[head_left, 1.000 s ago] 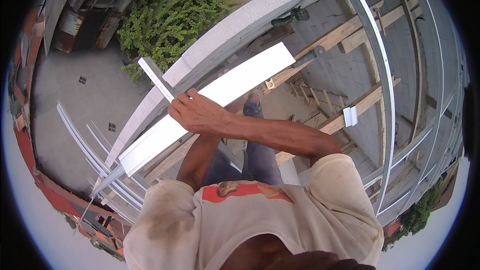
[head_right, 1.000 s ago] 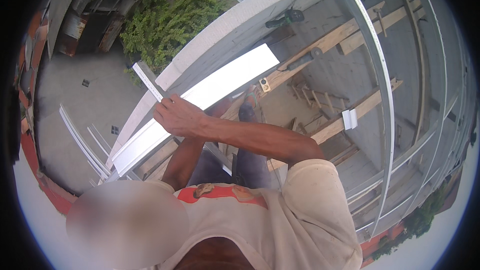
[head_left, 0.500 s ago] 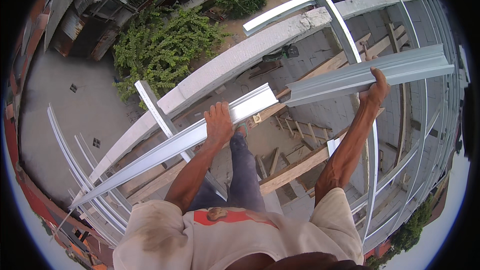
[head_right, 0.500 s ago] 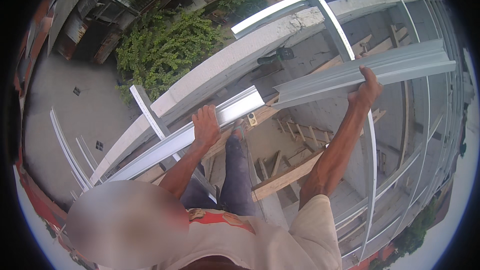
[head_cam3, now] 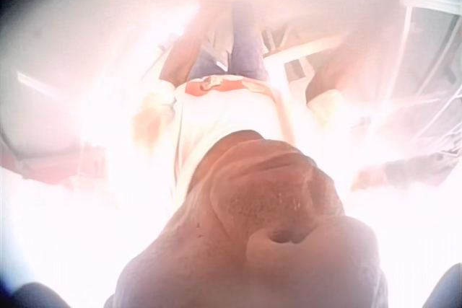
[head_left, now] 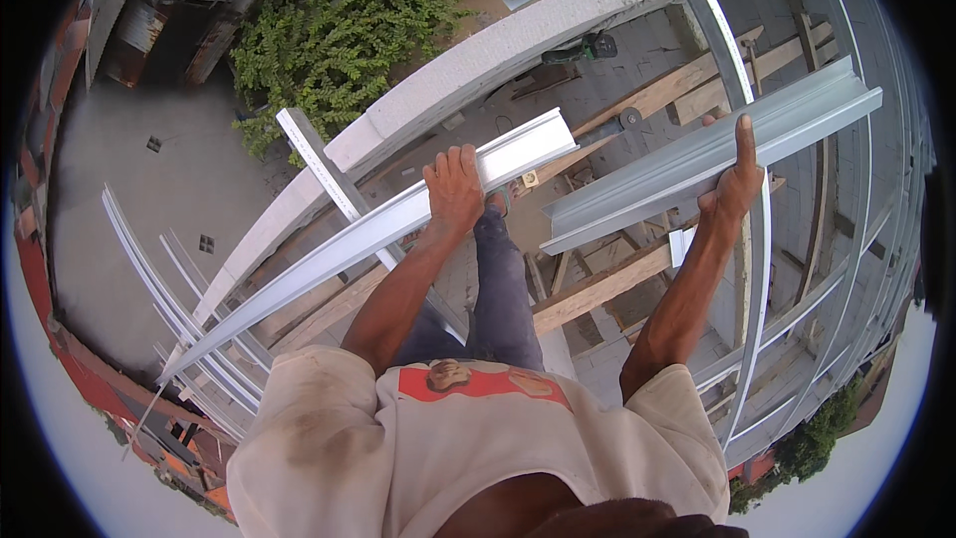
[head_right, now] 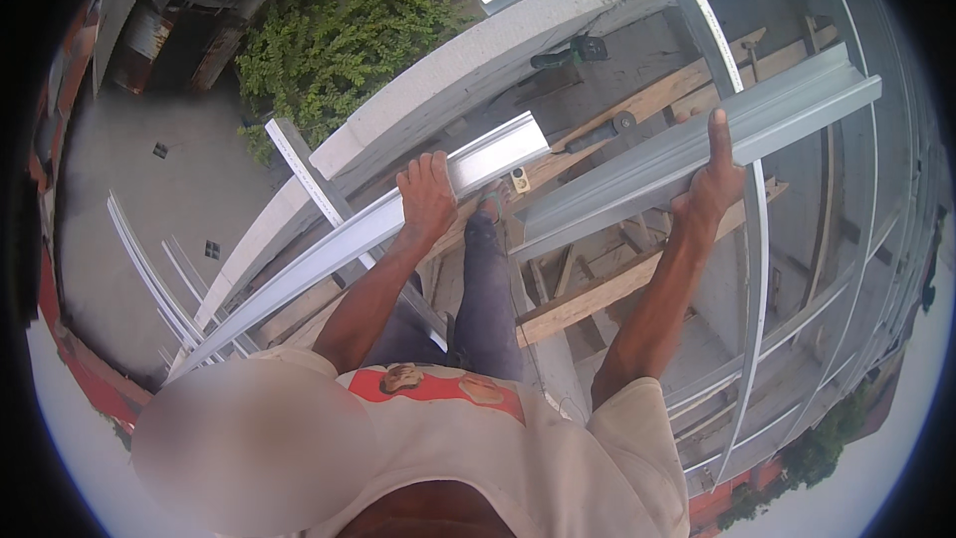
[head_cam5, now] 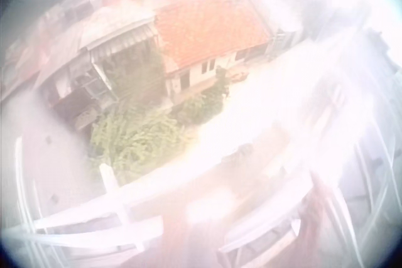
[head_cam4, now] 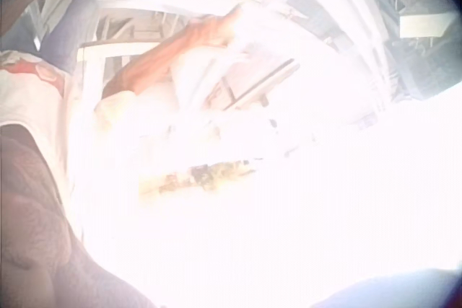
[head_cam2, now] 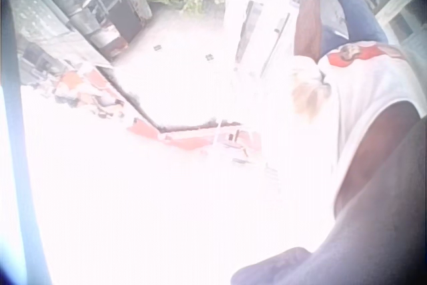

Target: The person positions long white metal bars onto a curved metal frame and secures them using a green cordless drill. The person repeatedly aligns the bars and drives screws to attach them to the frame.

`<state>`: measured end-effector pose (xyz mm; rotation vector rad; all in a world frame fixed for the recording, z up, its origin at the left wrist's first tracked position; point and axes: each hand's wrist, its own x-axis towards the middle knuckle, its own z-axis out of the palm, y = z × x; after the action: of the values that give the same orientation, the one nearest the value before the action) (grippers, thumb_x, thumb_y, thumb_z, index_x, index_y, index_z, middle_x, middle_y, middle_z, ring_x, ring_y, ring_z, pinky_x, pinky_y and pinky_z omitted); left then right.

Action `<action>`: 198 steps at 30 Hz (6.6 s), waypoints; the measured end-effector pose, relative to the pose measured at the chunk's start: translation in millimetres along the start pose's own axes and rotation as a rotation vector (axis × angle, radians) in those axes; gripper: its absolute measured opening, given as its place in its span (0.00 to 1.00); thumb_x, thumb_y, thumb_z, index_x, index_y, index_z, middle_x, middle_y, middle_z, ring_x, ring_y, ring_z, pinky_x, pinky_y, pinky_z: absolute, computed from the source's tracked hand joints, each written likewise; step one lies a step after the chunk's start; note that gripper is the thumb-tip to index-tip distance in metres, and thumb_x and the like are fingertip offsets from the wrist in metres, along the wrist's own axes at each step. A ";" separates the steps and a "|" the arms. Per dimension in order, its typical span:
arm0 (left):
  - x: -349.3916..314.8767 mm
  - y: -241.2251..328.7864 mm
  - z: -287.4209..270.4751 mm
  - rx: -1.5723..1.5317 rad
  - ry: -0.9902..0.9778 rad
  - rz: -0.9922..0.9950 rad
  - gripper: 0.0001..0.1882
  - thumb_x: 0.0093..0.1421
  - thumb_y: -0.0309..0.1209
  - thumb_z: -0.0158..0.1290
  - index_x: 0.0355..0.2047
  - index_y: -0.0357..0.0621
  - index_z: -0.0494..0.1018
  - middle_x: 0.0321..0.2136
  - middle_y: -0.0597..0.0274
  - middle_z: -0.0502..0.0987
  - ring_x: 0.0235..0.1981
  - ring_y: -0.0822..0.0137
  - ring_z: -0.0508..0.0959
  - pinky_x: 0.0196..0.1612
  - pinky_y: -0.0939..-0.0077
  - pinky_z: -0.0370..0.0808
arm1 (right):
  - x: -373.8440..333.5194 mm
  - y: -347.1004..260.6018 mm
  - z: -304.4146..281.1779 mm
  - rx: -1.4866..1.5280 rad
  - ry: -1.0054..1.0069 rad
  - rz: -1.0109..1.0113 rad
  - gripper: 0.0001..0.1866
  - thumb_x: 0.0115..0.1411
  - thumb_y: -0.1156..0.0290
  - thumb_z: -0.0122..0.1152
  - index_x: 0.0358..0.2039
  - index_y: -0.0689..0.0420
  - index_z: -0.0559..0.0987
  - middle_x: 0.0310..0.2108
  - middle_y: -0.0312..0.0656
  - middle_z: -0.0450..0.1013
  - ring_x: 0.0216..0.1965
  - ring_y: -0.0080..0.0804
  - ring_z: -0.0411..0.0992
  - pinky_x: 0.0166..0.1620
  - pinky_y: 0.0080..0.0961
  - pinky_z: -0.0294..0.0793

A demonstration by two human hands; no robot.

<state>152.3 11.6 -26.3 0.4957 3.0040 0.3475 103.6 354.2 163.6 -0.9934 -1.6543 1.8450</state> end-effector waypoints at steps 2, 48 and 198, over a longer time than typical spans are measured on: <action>0.7 -1.3 0.1 -0.014 0.040 0.008 0.45 0.37 0.37 0.72 0.56 0.41 0.64 0.42 0.58 0.67 0.43 0.56 0.69 0.44 0.58 0.61 | -17.1 15.4 5.5 -0.064 -0.010 0.026 0.34 0.65 0.46 0.64 0.51 0.70 0.73 0.39 0.52 0.77 0.41 0.41 0.80 0.41 0.35 0.82; -114.2 -63.2 5.6 -0.115 -0.127 0.271 0.25 0.64 0.31 0.52 0.62 0.48 0.70 0.59 0.59 0.73 0.62 0.58 0.72 0.66 0.58 0.67 | -172.8 136.5 144.7 -1.233 -1.439 -1.054 0.51 0.45 0.55 0.82 0.68 0.48 0.67 0.55 0.40 0.72 0.55 0.38 0.70 0.60 0.41 0.67; -34.2 -134.9 -10.1 -0.492 -0.542 -0.231 0.44 0.71 0.66 0.34 0.49 0.29 0.73 0.48 0.30 0.76 0.53 0.37 0.76 0.58 0.50 0.69 | -63.5 223.8 36.4 0.167 -0.120 0.463 0.39 0.66 0.51 0.67 0.65 0.69 0.66 0.64 0.50 0.65 0.64 0.47 0.66 0.58 0.53 0.72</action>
<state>142.0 -126.1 -46.8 0.1558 2.3070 0.7609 142.9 246.3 -42.0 -1.2936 -1.3831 2.3374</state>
